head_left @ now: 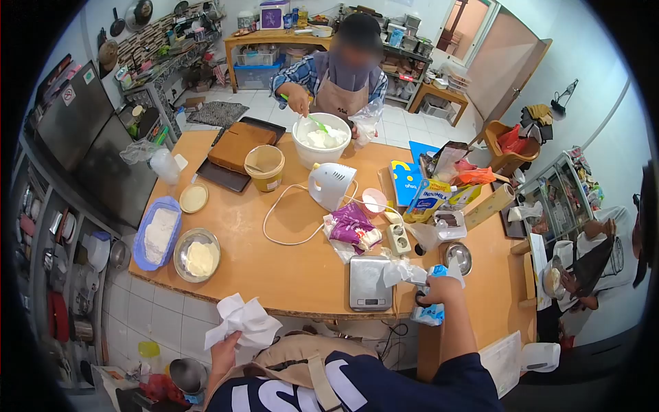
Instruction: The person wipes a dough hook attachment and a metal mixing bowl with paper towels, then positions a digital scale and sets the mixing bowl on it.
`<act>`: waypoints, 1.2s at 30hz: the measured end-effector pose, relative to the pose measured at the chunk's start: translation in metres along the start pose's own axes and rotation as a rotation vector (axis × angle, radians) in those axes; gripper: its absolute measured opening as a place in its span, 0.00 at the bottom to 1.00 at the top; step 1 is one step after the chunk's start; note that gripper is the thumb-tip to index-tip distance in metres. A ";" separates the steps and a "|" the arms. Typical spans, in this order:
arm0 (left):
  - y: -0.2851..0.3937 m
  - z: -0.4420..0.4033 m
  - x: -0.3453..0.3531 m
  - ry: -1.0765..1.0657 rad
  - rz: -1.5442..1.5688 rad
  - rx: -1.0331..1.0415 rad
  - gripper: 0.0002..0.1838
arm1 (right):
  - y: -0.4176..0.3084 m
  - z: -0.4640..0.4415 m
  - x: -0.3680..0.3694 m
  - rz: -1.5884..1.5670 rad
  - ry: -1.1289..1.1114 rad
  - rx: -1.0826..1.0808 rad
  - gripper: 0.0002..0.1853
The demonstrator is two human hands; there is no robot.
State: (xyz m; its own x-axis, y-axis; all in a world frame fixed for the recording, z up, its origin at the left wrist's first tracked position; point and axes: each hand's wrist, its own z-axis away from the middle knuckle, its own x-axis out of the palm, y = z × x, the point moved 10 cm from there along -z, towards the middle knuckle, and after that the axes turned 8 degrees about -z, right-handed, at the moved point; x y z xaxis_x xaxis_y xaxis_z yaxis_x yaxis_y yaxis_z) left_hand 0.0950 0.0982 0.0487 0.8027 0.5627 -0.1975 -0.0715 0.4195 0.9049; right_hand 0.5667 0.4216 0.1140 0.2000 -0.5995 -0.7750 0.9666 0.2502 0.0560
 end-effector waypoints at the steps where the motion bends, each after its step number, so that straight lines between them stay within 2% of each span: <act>1: -0.002 0.001 -0.001 0.023 0.087 -0.103 0.16 | 0.003 0.001 0.001 -0.043 -0.015 -0.050 0.32; 5: -0.009 -0.021 -0.001 0.002 0.168 -0.073 0.16 | 0.019 -0.013 0.026 -0.356 -0.092 -0.347 0.31; 8: -0.020 -0.038 -0.009 0.035 0.185 -0.099 0.16 | 0.021 -0.004 0.058 -1.136 -0.382 -0.197 0.33; 11: -0.001 -0.048 -0.007 0.053 0.171 -0.085 0.16 | -0.006 0.007 0.087 -1.906 -0.587 -0.247 0.34; 12: 0.004 -0.049 -0.007 0.059 0.162 -0.070 0.16 | -0.017 0.013 0.091 -2.017 -0.621 -0.307 0.38; 15: 0.000 -0.054 0.000 0.038 0.168 -0.067 0.16 | -0.036 0.018 0.110 -2.301 -0.608 -0.364 0.40; 19: 0.011 -0.062 0.013 -0.005 0.008 -0.039 0.18 | -0.055 0.027 0.111 -2.338 -0.534 -0.460 0.43; 22: 0.011 -0.091 0.021 -0.039 -0.146 0.018 0.22 | -0.058 0.014 0.122 -2.203 -0.466 -0.438 0.42; 25: -0.005 -0.133 0.024 -0.045 -0.423 0.184 0.36 | -0.075 0.013 0.110 -2.093 -0.482 -0.523 0.40; 28: 0.025 -0.117 0.004 0.190 -0.744 0.089 0.48 | -0.111 0.017 0.090 -2.039 -0.569 -0.620 0.41; 31: 0.021 -0.114 -0.022 0.378 -0.545 0.048 0.53 | -0.153 0.015 0.086 -2.013 -0.709 -0.692 0.41; 32: 0.032 -0.100 -0.033 0.559 -0.510 0.172 0.48 | -0.168 0.016 0.082 -1.994 -0.759 -0.734 0.41; 35: 0.064 -0.070 -0.021 0.466 -0.264 0.294 0.38 | -0.218 0.034 0.062 -1.965 -0.946 -0.810 0.44; 36: 0.065 -0.071 0.003 0.335 -0.269 0.382 0.32 | -0.233 0.041 0.056 -1.955 -1.001 -0.825 0.45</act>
State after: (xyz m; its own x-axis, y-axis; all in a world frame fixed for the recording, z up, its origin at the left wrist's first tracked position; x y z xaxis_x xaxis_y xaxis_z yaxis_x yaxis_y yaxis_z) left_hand 0.0506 0.1774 0.0806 0.5273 0.6926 -0.4922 0.3787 0.3270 0.8658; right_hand 0.3593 0.2985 0.0829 -0.2974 -0.4017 0.8661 -0.1510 -0.8760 -0.4581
